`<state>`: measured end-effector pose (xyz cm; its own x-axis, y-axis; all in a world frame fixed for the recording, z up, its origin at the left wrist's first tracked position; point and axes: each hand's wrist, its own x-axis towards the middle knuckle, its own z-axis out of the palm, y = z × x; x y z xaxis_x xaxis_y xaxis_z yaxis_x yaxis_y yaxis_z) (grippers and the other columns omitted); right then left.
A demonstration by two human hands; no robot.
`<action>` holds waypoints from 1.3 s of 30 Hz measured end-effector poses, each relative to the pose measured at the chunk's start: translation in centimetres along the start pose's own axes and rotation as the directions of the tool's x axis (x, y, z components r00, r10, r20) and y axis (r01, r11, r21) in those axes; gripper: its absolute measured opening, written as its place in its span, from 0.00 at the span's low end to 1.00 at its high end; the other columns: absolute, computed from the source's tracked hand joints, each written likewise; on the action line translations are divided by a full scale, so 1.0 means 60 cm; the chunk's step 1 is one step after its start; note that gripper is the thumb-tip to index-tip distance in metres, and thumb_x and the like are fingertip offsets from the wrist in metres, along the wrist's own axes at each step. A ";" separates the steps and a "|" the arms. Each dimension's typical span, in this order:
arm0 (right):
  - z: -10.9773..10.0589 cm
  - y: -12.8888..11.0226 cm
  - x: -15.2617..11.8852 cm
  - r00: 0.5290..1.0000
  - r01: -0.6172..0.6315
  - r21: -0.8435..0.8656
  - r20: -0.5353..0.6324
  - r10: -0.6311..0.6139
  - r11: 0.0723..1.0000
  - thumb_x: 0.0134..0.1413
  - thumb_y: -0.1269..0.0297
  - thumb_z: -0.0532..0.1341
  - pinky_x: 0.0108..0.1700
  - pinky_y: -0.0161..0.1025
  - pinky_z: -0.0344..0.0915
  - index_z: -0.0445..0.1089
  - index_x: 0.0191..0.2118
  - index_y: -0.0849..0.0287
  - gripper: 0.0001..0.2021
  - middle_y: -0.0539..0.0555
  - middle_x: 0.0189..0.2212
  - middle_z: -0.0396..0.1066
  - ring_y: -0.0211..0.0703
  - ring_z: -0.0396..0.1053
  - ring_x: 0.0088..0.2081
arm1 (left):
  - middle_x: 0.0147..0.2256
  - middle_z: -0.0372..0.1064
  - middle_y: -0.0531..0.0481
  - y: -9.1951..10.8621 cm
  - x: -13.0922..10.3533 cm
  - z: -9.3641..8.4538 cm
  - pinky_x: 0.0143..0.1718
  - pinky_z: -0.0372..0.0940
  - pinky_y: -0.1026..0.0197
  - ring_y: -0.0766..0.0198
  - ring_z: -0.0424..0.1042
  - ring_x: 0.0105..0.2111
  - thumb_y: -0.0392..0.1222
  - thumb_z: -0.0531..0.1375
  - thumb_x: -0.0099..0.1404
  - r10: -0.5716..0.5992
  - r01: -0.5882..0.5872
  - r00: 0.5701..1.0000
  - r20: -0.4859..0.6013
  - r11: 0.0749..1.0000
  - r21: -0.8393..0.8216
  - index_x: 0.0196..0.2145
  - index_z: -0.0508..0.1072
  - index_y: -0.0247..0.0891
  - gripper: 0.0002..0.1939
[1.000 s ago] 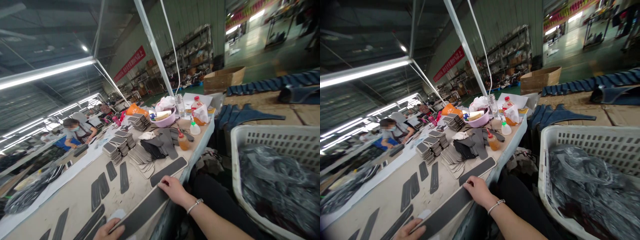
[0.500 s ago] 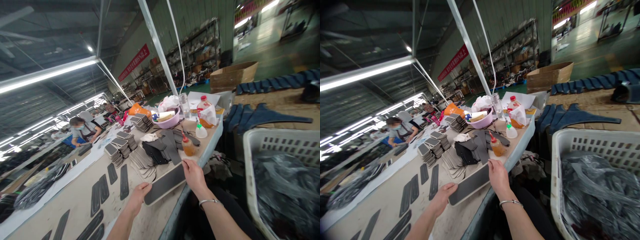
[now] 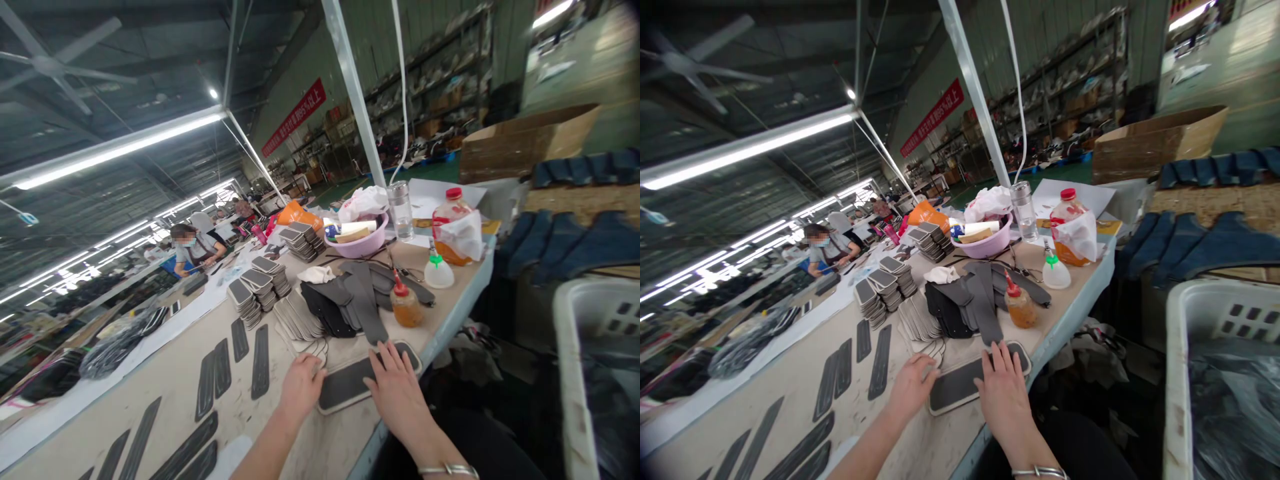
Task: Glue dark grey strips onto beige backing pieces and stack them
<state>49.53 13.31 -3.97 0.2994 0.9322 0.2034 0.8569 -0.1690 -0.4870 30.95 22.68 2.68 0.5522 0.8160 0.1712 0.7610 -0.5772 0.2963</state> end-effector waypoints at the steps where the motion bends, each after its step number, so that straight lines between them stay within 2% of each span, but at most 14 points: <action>1: 0.001 -0.002 0.000 1.000 -0.004 0.005 -0.003 0.004 1.000 0.50 0.59 0.55 0.59 0.59 0.40 0.63 0.54 0.64 0.25 0.62 0.59 0.52 0.59 0.43 0.61 | 0.35 0.69 0.46 -0.002 0.009 -0.009 0.41 0.64 0.55 0.59 0.68 0.36 0.39 0.55 0.60 0.015 -0.015 1.000 0.000 1.000 0.008 0.35 0.72 0.37 0.08; 4: -0.012 -0.013 0.001 0.998 0.029 0.080 -0.050 -0.025 0.996 0.52 0.61 0.54 0.59 0.57 0.44 0.65 0.52 0.64 0.22 0.62 0.57 0.56 0.57 0.47 0.60 | 0.36 0.69 0.47 0.010 0.047 -0.036 0.42 0.63 0.56 0.60 0.68 0.38 0.40 0.54 0.62 0.127 -0.127 0.992 -0.004 0.991 0.035 0.36 0.72 0.38 0.08; 7: -0.039 -0.028 0.000 0.990 0.105 0.258 -0.120 -0.076 0.960 0.56 0.63 0.51 0.56 0.49 0.56 0.69 0.46 0.61 0.16 0.61 0.50 0.65 0.52 0.59 0.54 | 0.37 0.69 0.46 0.050 0.093 -0.046 0.44 0.62 0.56 0.59 0.67 0.40 0.40 0.55 0.62 0.242 -0.244 0.970 0.033 0.965 0.095 0.38 0.72 0.37 0.09; 9: -0.057 -0.036 -0.001 0.981 0.138 0.423 -0.182 -0.065 0.896 0.58 0.63 0.49 0.51 0.44 0.62 0.71 0.42 0.58 0.14 0.59 0.44 0.69 0.48 0.65 0.47 | 0.38 0.69 0.46 0.081 0.121 -0.035 0.45 0.62 0.57 0.59 0.67 0.41 0.40 0.56 0.61 0.276 -0.282 0.959 0.068 0.952 0.120 0.41 0.71 0.37 0.11; 12: -0.079 -0.035 -0.004 0.962 0.176 0.613 -0.273 -0.002 0.770 0.59 0.62 0.49 0.46 0.42 0.66 0.71 0.39 0.56 0.13 0.58 0.39 0.70 0.46 0.68 0.42 | 0.39 0.69 0.46 0.118 0.151 0.003 0.44 0.62 0.59 0.60 0.67 0.40 0.42 0.59 0.58 0.295 -0.307 0.950 0.103 0.942 0.132 0.42 0.72 0.37 0.14; 16: -0.093 -0.020 -0.008 0.943 0.203 0.674 -0.331 0.044 0.710 0.59 0.64 0.52 0.44 0.41 0.67 0.71 0.40 0.58 0.11 0.58 0.38 0.70 0.45 0.68 0.41 | 0.38 0.69 0.45 0.137 0.170 0.044 0.45 0.61 0.58 0.58 0.67 0.40 0.45 0.61 0.56 0.269 -0.285 0.957 0.105 0.942 0.177 0.41 0.73 0.37 0.16; 18: -0.094 -0.012 -0.009 0.938 0.214 0.673 -0.343 0.043 0.708 0.58 0.65 0.53 0.44 0.39 0.67 0.71 0.39 0.59 0.10 0.58 0.38 0.70 0.44 0.68 0.41 | 0.38 0.69 0.44 0.129 0.175 0.042 0.47 0.60 0.56 0.57 0.66 0.41 0.46 0.60 0.57 0.234 -0.246 0.969 0.084 0.946 0.211 0.40 0.73 0.37 0.15; 20: -0.091 -0.008 -0.008 0.942 0.218 0.675 -0.335 0.031 0.705 0.57 0.65 0.54 0.44 0.37 0.67 0.70 0.38 0.59 0.09 0.57 0.37 0.70 0.43 0.68 0.41 | 0.38 0.70 0.45 0.108 0.180 0.024 0.48 0.59 0.56 0.58 0.66 0.42 0.46 0.59 0.58 0.194 -0.205 0.979 0.069 0.949 0.240 0.40 0.74 0.37 0.14; 25: -0.079 -0.011 -0.006 0.953 0.206 0.690 -0.301 0.017 0.694 0.56 0.65 0.55 0.45 0.36 0.66 0.70 0.38 0.58 0.08 0.57 0.38 0.70 0.43 0.68 0.42 | 0.40 0.70 0.46 0.014 0.202 -0.047 0.46 0.60 0.60 0.61 0.68 0.42 0.43 0.55 0.62 0.047 -0.049 0.999 0.016 0.946 0.320 0.42 0.72 0.37 0.13; 28: -0.073 -0.012 -0.008 0.965 0.189 0.698 -0.263 0.002 0.691 0.56 0.65 0.55 0.45 0.35 0.66 0.70 0.39 0.58 0.08 0.56 0.38 0.70 0.43 0.68 0.42 | 0.41 0.70 0.44 -0.038 0.211 -0.075 0.43 0.62 0.59 0.60 0.69 0.40 0.39 0.53 0.62 -0.026 0.025 1.000 -0.003 0.926 0.377 0.44 0.71 0.35 0.14; 30: -0.068 -0.012 -0.009 0.968 0.186 0.694 -0.250 -0.009 0.695 0.56 0.65 0.55 0.44 0.35 0.66 0.70 0.39 0.57 0.08 0.56 0.38 0.70 0.42 0.68 0.42 | 0.41 0.69 0.45 -0.057 0.212 -0.079 0.43 0.62 0.60 0.61 0.69 0.40 0.36 0.54 0.60 -0.016 0.005 1.000 0.026 0.916 0.401 0.45 0.70 0.37 0.15; 32: -0.064 -0.011 -0.011 0.968 0.195 0.691 -0.248 -0.024 0.696 0.56 0.65 0.55 0.44 0.34 0.66 0.70 0.39 0.57 0.08 0.56 0.38 0.70 0.42 0.68 0.41 | 0.42 0.69 0.46 -0.062 0.212 -0.074 0.44 0.62 0.61 0.61 0.69 0.41 0.34 0.54 0.60 0.025 -0.053 0.997 0.072 0.909 0.414 0.45 0.70 0.38 0.16; 39: -0.056 -0.015 -0.013 0.980 0.193 0.712 -0.173 -0.099 0.675 0.58 0.66 0.54 0.41 0.33 0.66 0.68 0.39 0.58 0.08 0.55 0.36 0.69 0.40 0.68 0.39 | 0.40 0.70 0.47 -0.045 0.223 -0.039 0.44 0.63 0.62 0.62 0.69 0.41 0.32 0.53 0.61 0.198 -0.273 0.957 0.213 0.861 0.428 0.42 0.72 0.38 0.13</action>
<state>49.94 11.64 -0.83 0.2813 0.8750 0.3941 0.3375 0.2942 -0.8942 35.50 35.22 6.37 0.7513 0.6596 0.0219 0.6504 -0.7344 -0.1938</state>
